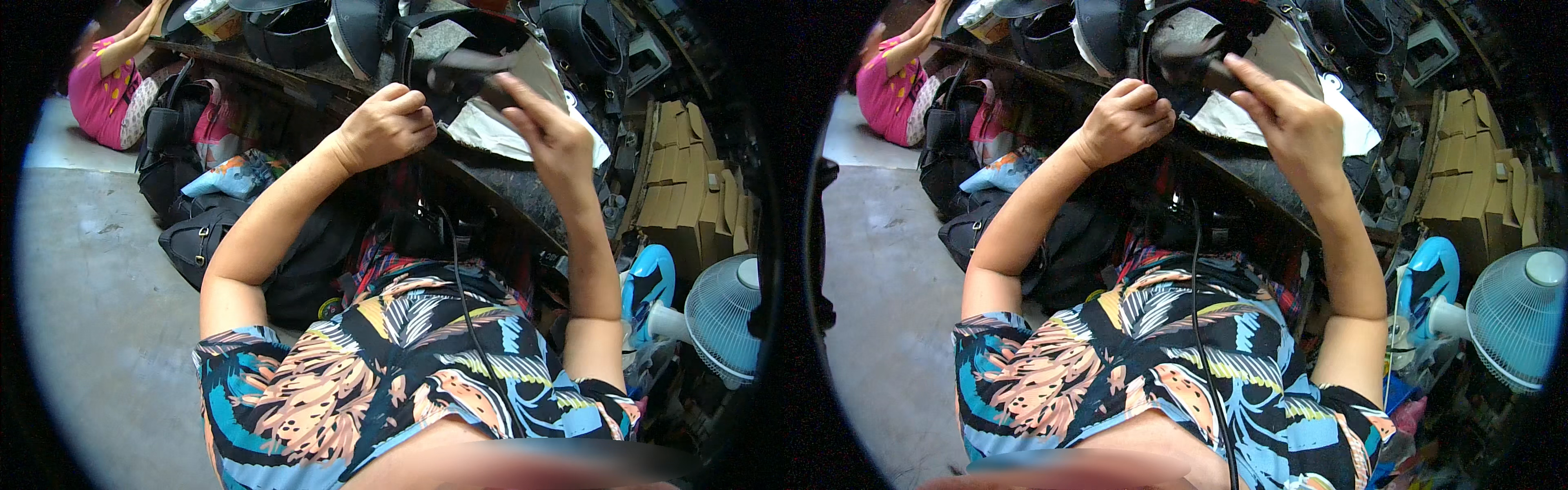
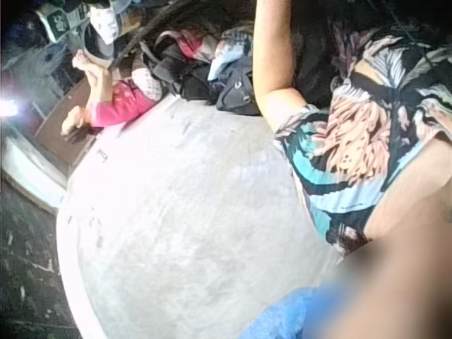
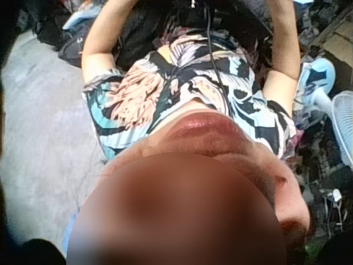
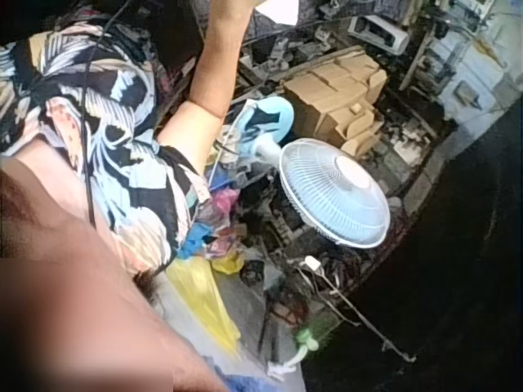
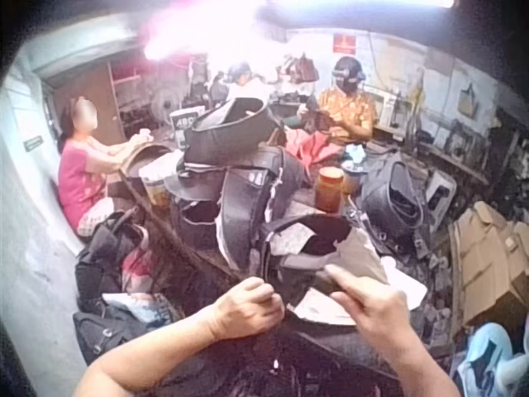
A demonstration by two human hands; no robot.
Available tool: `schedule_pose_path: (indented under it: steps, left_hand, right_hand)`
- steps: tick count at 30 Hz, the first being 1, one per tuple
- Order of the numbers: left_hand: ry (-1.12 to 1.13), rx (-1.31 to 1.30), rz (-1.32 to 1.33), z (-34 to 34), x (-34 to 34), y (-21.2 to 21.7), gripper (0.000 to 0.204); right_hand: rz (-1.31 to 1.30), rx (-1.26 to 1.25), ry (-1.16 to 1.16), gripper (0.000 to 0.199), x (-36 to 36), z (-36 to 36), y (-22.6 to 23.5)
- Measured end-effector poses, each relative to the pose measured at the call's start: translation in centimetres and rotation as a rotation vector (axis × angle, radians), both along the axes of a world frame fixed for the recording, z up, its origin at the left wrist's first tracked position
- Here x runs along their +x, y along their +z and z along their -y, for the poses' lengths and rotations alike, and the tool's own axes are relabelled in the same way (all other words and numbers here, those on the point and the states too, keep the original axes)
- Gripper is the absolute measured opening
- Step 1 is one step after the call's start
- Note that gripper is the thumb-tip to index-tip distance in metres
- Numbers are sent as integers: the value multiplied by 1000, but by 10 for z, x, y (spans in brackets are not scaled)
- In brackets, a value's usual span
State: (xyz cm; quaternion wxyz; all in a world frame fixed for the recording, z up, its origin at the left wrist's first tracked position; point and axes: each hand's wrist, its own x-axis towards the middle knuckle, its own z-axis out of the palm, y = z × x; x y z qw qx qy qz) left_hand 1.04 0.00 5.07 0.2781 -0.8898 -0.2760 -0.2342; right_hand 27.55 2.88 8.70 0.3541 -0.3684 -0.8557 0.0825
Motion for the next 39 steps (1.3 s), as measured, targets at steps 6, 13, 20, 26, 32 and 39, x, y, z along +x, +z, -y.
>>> schedule_pose_path:
  steps: [6, 13, 20, 26, 32, 39]
  left_hand:
    - [-2, -15, -18, -2, 0, -1, 7]
    - [26, -56, 8, -3, 2, -1, 8]
    - [34, 3, -2, -8, 1, 0, 7]
    - [40, -17, 20, -3, 1, -3, 6]
    - [27, 9, 10, 0, 0, -2, 7]
    - [15, -35, 36, -1, 0, 2, 8]
  right_hand:
    - [268, 49, -88, 40, 3, 16, -10]
    - [-226, 27, 28, 43, 25, 13, 6]
    - [227, 47, -92, 39, 5, 5, -20]
    - [-391, -50, 84, 40, 10, 1, -4]
    - [179, -12, -64, 37, -19, -1, -13]
    - [-358, -30, 12, 39, 9, 1, -17]
